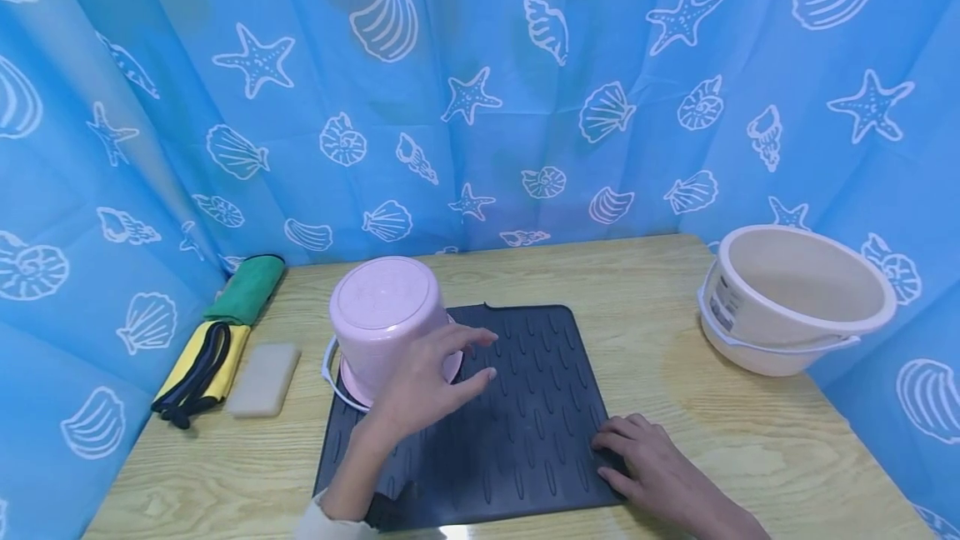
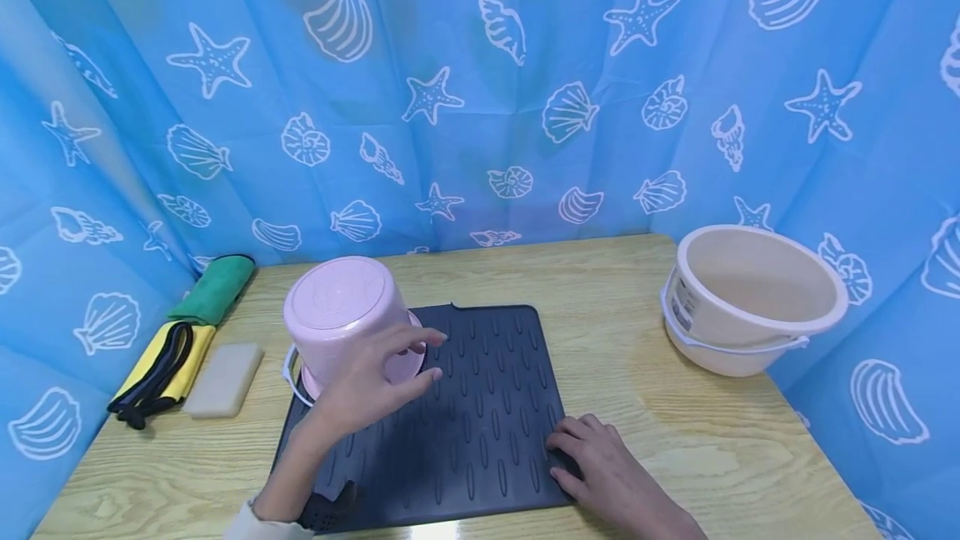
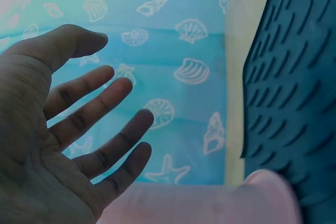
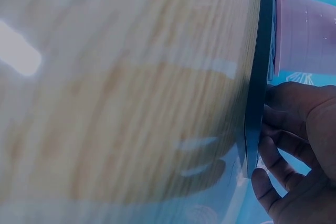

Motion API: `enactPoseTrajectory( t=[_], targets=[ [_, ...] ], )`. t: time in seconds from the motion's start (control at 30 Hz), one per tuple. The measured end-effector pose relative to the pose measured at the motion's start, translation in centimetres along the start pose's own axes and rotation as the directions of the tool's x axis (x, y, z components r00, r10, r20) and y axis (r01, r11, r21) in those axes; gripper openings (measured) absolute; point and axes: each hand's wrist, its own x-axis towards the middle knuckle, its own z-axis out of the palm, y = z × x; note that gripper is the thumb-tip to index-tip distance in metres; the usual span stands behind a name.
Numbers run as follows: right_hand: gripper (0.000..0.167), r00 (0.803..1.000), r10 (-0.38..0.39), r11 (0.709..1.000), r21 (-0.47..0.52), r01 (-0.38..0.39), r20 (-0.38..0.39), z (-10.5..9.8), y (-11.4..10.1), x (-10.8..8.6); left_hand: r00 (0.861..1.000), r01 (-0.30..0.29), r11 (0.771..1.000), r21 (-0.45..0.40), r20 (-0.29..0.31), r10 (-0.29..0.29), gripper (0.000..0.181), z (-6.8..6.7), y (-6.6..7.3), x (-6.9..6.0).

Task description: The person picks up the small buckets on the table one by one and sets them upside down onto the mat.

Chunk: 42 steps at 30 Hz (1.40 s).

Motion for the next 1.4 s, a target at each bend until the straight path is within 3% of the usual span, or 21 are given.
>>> enactPoseTrajectory(
  t=[0.3,0.9,1.13,1.4],
  targets=[
    [0.021,1.000,0.004,1.000,0.001,-0.004,-0.005,0.1,-0.1,0.1,0.998,0.054,0.988,-0.148,0.036,-0.049,0.038,2.8,-0.7,-1.5],
    [0.021,0.999,-0.011,1.000,-0.008,0.011,-0.031,0.2,-0.1,0.1,0.986,0.138,0.956,-0.258,0.125,-0.109,0.037,5.8,-2.2,-3.2],
    [0.021,0.999,-0.011,1.000,-0.011,0.011,-0.031,0.2,-0.1,0.2,0.979,0.180,0.952,-0.247,0.137,-0.149,0.038,6.7,-2.7,-3.7],
    [0.021,0.999,-0.014,1.000,-0.026,0.013,-0.036,0.3,-0.1,0.1,0.978,0.183,0.955,-0.232,0.140,-0.154,0.040,7.6,-3.1,-4.2]
  ],
)
